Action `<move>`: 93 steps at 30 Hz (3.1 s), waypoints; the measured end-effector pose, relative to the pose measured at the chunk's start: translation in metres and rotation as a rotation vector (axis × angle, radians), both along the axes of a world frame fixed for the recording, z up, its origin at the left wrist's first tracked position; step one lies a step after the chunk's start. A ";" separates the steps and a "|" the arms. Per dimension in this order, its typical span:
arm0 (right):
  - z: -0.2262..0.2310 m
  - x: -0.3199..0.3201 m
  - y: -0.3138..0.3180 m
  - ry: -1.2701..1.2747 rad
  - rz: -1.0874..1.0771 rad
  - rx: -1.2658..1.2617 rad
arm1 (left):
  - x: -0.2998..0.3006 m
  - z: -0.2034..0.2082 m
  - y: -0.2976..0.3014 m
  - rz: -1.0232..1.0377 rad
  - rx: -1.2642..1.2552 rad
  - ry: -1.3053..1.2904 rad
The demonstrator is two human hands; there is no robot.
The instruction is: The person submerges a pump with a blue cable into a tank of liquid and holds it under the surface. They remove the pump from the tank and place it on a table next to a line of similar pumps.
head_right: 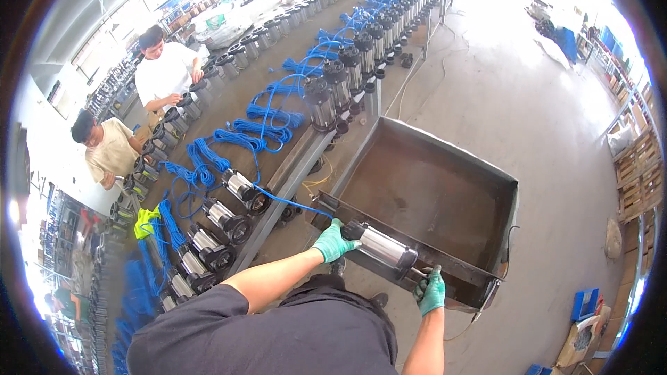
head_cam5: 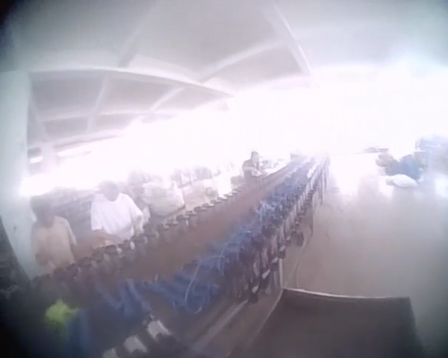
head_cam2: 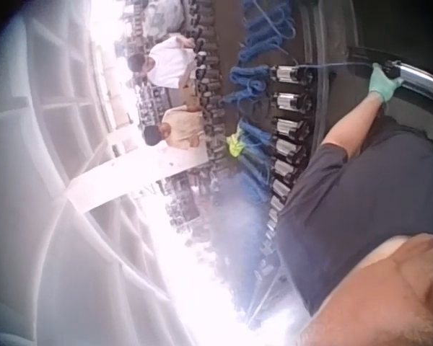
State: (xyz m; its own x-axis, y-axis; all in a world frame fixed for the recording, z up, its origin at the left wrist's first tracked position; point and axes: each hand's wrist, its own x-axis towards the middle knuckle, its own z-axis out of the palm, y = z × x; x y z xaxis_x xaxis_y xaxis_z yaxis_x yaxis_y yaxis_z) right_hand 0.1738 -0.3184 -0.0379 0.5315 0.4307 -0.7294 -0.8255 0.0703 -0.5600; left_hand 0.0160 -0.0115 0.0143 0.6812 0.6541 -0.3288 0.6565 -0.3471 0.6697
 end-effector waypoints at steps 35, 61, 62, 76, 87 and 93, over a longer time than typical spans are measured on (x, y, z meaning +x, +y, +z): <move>-0.012 0.019 -0.020 -1.246 0.396 -0.327 | -0.002 -0.012 0.003 0.011 -0.026 -0.048; 0.047 0.015 -0.006 -0.532 0.542 -0.409 | -0.001 0.008 -0.006 0.024 -0.048 -0.022; 0.044 0.012 -0.006 -0.534 0.502 -0.388 | -0.002 0.007 -0.007 0.023 -0.019 -0.036; 0.022 0.028 -0.028 -1.889 0.880 -0.797 | -0.002 -0.020 0.005 0.009 0.035 -0.087; 0.056 0.039 -0.010 -1.054 1.186 -0.672 | -0.012 -0.021 0.008 -0.042 0.028 -0.075; 0.019 0.022 -0.027 -1.630 0.618 -0.531 | -0.002 -0.052 0.006 -0.026 -0.006 -0.120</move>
State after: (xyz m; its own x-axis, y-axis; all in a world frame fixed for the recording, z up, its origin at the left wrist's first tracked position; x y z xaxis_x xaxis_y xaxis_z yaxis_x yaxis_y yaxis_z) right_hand 0.1954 -0.3449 -0.0194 0.6450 0.7411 0.1867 0.6718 -0.4334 -0.6007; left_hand 0.0143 -0.0059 -0.0376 0.7330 0.6337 -0.2474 0.5619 -0.3590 0.7452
